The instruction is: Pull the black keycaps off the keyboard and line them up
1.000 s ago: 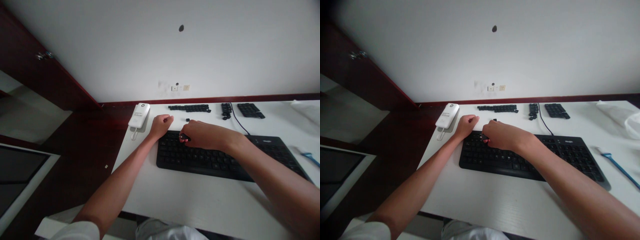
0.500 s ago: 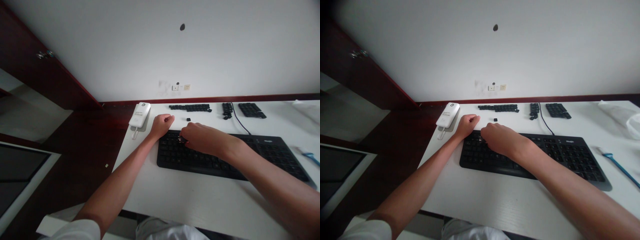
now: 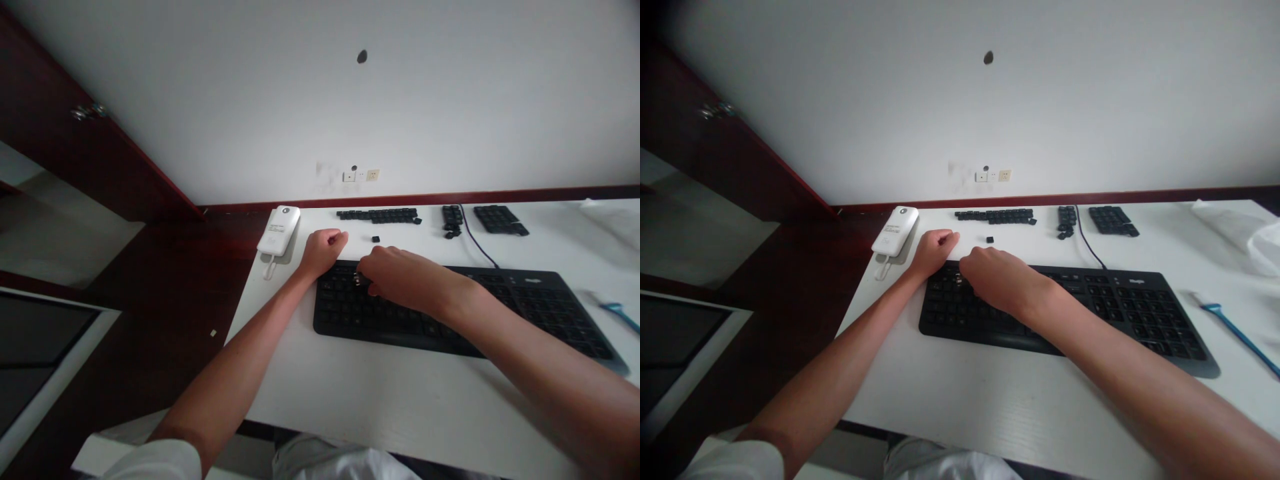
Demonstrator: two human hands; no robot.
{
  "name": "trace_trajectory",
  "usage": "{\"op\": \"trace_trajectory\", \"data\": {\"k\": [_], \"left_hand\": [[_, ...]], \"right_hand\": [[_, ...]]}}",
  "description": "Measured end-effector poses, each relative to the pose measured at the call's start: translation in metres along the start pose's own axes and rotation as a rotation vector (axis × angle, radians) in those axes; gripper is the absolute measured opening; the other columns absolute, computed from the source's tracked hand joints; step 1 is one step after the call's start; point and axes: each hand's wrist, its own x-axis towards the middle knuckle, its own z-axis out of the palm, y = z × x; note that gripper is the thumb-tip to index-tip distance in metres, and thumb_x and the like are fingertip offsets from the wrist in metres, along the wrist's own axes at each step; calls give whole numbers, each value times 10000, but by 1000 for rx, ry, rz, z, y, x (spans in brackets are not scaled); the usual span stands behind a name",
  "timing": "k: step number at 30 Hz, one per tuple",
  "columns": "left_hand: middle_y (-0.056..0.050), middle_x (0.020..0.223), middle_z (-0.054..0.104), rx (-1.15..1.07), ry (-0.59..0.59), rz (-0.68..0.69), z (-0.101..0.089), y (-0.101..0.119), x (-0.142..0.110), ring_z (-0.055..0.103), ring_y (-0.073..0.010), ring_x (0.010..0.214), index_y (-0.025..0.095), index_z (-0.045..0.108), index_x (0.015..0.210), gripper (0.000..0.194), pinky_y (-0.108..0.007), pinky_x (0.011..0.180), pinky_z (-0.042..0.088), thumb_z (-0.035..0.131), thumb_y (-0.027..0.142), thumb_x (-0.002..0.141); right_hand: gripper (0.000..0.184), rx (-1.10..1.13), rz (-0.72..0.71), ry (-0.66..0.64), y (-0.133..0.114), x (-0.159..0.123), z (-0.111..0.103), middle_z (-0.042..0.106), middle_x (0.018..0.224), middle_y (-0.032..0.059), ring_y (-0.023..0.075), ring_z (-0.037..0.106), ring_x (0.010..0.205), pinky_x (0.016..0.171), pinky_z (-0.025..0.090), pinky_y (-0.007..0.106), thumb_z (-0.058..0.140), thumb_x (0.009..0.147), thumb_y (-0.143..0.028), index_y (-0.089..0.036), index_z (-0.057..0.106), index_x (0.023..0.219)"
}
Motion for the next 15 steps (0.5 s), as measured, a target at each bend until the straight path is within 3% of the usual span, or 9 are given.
{"op": "trace_trajectory", "data": {"k": [5, 7, 9, 12, 15], "left_hand": [[33, 622, 218, 4, 0, -9, 0, 0, 0, 280, -105, 618, 200, 261, 612, 476, -314, 613, 183, 512, 452, 927], [34, 616, 224, 5, -1, -4, 0, -1, 1, 285, -105, 613, 198, 271, 608, 479, -315, 611, 180, 507, 460, 933], [34, 612, 240, 12, -12, 1, -1, -2, 1, 297, -106, 615, 198, 289, 606, 470, -315, 613, 179, 495, 460, 937], [33, 614, 273, 38, -30, -5, -2, -3, 1, 303, -111, 629, 198, 319, 608, 455, -313, 621, 180, 489, 461, 937], [32, 617, 272, 39, -18, -12, -2, -2, 0, 292, -113, 634, 199, 323, 613, 463, -313, 625, 180, 486, 480, 943]], "right_hand": [[111, 88, -23, -17, 13, 2, 1, 769, 893, 118, 297, 758, 857, 659, 471, 323, 783, 840, -120, -161, 794, 943], [69, 150, -12, 86, 20, 6, -1, 754, 838, 99, 267, 726, 794, 655, 440, 322, 802, 857, -203, -175, 802, 920], [127, 269, 17, 288, 27, 10, -5, 712, 742, 65, 215, 656, 692, 640, 402, 320, 772, 908, -304, -181, 797, 889], [305, 630, -2, 523, 33, 15, -9, 563, 576, -6, 133, 478, 552, 571, 319, 306, 753, 925, -428, -178, 724, 754], [517, 1162, -99, 544, 29, 14, -6, 395, 503, -50, 94, 323, 487, 503, 240, 303, 739, 918, -504, -204, 498, 573]]}}
